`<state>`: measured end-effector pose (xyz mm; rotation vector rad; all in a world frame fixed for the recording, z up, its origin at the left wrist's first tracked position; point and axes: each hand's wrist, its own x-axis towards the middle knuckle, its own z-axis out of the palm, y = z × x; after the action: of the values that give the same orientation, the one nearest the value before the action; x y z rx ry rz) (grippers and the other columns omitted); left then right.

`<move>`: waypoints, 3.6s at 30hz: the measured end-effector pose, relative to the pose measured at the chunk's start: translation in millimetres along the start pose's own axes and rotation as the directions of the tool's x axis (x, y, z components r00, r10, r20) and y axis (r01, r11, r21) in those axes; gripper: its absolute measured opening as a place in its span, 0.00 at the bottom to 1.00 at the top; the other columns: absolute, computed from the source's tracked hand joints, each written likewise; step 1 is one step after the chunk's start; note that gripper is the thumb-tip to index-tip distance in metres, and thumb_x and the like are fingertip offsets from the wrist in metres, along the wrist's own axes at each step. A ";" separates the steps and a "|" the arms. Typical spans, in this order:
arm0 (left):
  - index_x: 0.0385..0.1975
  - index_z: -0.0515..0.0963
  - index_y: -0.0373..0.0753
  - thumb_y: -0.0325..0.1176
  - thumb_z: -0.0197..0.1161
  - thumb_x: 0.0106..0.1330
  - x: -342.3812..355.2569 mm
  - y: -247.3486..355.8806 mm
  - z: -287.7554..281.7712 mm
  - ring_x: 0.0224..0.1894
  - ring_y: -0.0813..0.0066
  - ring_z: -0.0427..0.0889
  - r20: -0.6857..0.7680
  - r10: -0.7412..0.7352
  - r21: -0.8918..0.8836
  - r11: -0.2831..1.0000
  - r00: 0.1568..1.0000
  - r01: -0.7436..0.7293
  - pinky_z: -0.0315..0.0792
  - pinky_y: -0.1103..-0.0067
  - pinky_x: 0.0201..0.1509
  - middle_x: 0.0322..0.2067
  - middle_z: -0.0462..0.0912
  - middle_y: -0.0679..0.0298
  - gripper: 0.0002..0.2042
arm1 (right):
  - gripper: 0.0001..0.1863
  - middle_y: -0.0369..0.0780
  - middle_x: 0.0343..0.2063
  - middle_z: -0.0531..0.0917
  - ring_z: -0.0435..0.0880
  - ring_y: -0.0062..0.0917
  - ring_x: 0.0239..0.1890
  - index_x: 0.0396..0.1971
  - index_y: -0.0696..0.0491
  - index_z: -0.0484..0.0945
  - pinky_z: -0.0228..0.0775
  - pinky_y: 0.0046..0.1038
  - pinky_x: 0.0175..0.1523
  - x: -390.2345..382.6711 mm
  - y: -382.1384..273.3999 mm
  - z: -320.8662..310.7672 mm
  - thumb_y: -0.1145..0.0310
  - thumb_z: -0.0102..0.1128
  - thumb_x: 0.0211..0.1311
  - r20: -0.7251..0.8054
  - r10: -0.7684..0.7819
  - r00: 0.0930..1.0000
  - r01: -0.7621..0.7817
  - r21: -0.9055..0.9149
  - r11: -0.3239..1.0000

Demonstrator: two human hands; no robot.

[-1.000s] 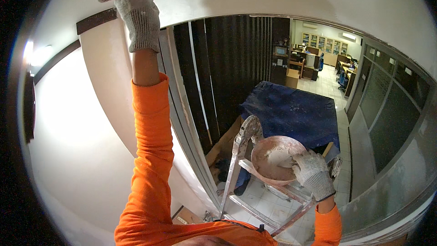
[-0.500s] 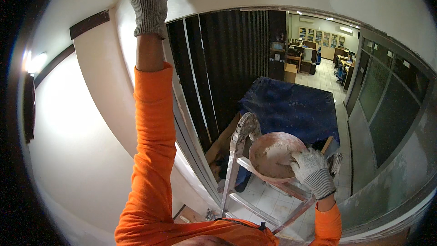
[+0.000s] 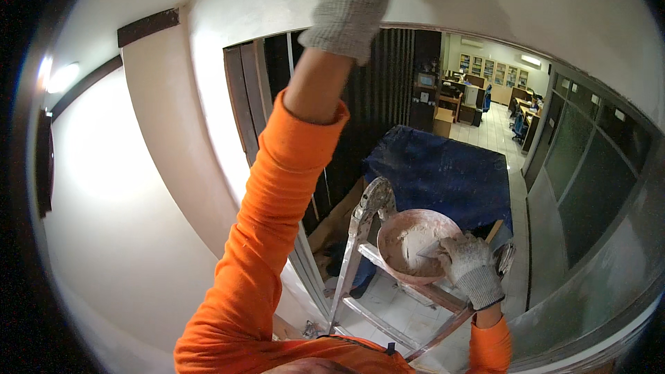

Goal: The person stands on a ladder and applies plaster to a ceiling using a trowel and hawk. They repeatedly scoop plaster from the hawk and smooth it onto the ceiling surface.

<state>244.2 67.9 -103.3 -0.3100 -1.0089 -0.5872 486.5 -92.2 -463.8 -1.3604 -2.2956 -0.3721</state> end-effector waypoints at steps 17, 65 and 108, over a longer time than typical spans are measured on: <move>0.49 0.76 0.37 0.39 0.54 0.77 -51.0 -122.1 136.8 0.47 0.72 0.78 0.657 -0.301 -0.629 -0.725 0.692 0.282 0.74 0.73 0.52 0.44 0.79 0.63 0.12 | 0.16 0.47 0.46 0.85 0.83 0.42 0.48 0.45 0.53 0.84 0.74 0.46 0.56 -1.1 -4.9 -7.0 0.58 0.61 0.65 0.098 0.077 0.992 -0.077 -0.006 0.997; 0.56 0.75 0.34 0.29 0.55 0.76 -261.4 -139.5 -197.6 0.54 0.68 0.79 0.882 0.300 0.189 -0.932 0.364 0.310 0.73 0.65 0.63 0.51 0.80 0.60 0.12 | 0.19 0.42 0.44 0.77 0.80 0.32 0.42 0.55 0.46 0.84 0.73 0.37 0.44 8.4 -106.3 -84.1 0.70 0.68 0.63 -0.593 0.147 0.791 -0.080 0.138 0.987; 0.71 0.63 0.37 0.43 0.55 0.79 -322.6 -120.3 -262.0 0.66 0.57 0.73 0.448 0.786 0.499 -0.615 0.426 0.610 0.71 0.62 0.70 0.66 0.70 0.50 0.27 | 0.25 0.40 0.42 0.78 0.84 0.26 0.38 0.55 0.43 0.87 0.79 0.29 0.39 29.9 -181.4 -47.5 0.73 0.72 0.54 -0.690 0.091 0.718 0.072 0.204 0.976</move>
<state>228.2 -58.5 -516.7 1.4961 0.2417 1.3753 326.0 -177.4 -408.7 -0.8980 -1.6273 -0.5097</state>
